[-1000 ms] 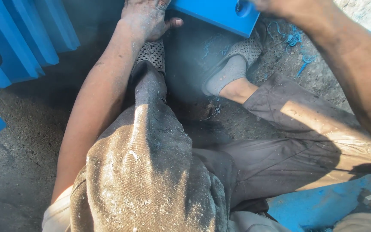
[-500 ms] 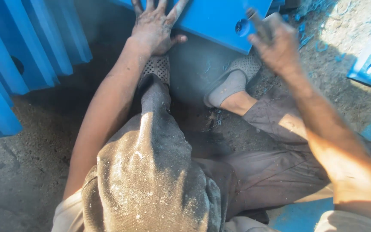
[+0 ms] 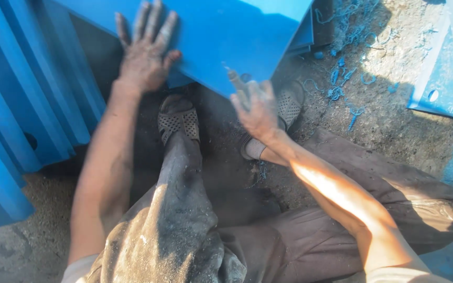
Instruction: Deburring and cleaning edges of blue molded plastic parts using a hand-held scraping tool.
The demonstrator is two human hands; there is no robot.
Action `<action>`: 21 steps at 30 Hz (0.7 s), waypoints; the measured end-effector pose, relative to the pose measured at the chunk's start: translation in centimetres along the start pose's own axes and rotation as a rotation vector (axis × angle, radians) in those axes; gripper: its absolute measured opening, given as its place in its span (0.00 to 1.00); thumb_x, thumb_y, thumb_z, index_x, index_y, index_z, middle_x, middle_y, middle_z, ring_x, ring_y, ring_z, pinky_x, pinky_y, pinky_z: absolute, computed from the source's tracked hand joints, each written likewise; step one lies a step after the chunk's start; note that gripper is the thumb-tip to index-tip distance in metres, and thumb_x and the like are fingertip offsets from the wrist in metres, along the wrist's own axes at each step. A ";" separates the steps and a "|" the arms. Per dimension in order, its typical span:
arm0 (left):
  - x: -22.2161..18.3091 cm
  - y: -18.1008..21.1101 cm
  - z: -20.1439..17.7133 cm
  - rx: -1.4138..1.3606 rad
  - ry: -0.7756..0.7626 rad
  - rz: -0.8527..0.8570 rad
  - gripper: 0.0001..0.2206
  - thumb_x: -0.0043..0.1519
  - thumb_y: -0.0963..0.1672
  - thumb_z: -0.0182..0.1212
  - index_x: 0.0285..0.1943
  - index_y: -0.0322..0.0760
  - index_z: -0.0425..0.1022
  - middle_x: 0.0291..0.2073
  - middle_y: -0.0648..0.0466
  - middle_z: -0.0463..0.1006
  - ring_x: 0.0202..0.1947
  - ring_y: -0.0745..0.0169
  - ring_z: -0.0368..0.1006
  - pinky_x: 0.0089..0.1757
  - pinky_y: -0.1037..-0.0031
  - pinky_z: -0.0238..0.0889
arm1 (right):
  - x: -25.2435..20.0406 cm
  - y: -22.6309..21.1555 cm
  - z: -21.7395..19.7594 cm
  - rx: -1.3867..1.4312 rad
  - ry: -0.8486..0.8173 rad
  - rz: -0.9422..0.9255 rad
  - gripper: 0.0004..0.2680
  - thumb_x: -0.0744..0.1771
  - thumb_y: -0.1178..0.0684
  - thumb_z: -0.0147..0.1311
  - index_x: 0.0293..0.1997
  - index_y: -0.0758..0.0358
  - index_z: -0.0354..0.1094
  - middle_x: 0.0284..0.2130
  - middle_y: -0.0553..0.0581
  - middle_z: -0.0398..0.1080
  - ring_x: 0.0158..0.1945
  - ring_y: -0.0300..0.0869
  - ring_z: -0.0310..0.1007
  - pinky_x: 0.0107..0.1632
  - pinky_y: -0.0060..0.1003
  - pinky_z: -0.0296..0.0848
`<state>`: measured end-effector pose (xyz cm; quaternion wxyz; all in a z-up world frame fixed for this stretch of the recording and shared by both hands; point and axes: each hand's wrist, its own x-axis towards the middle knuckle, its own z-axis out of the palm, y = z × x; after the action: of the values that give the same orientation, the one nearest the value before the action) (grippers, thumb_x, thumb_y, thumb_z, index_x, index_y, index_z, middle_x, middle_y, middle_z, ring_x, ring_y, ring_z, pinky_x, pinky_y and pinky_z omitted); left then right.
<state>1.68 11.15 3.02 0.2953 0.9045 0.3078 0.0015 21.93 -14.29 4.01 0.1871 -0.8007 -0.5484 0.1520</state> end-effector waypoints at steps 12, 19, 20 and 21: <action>-5.1 9.4 4.7 -0.036 0.175 -0.082 0.47 0.61 0.57 0.69 0.83 0.37 0.46 0.79 0.29 0.34 0.79 0.28 0.29 0.65 0.26 0.16 | 11.6 8.0 -3.6 -0.026 -0.030 -0.080 0.18 0.74 0.35 0.52 0.55 0.62 0.66 0.47 0.67 0.69 0.52 0.56 0.71 0.52 0.52 0.72; -7.4 9.2 7.8 0.152 0.059 -0.015 0.55 0.48 0.54 0.78 0.83 0.45 0.44 0.79 0.34 0.36 0.79 0.33 0.28 0.64 0.22 0.19 | 13.6 13.3 -4.6 -0.277 -0.020 -0.240 0.15 0.72 0.42 0.58 0.54 0.65 0.65 0.54 0.65 0.68 0.61 0.58 0.66 0.62 0.54 0.70; -7.3 9.1 7.8 0.188 0.071 0.011 0.54 0.49 0.53 0.78 0.84 0.46 0.45 0.80 0.35 0.36 0.80 0.34 0.28 0.64 0.22 0.19 | 13.6 14.1 -4.1 -0.313 0.002 -0.231 0.15 0.72 0.42 0.60 0.53 0.65 0.66 0.53 0.67 0.68 0.58 0.57 0.66 0.59 0.54 0.70; -7.0 8.9 7.6 0.193 0.077 0.011 0.54 0.49 0.53 0.78 0.84 0.46 0.45 0.80 0.35 0.36 0.80 0.34 0.28 0.64 0.22 0.19 | 14.1 13.6 -4.4 -0.312 0.008 -0.235 0.15 0.72 0.42 0.60 0.53 0.65 0.66 0.53 0.67 0.68 0.58 0.57 0.66 0.59 0.54 0.70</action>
<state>2.40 -2.48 2.78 0.1948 0.9297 0.3126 0.0080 40.05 -6.19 0.98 0.0793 -0.7510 -0.6544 0.0388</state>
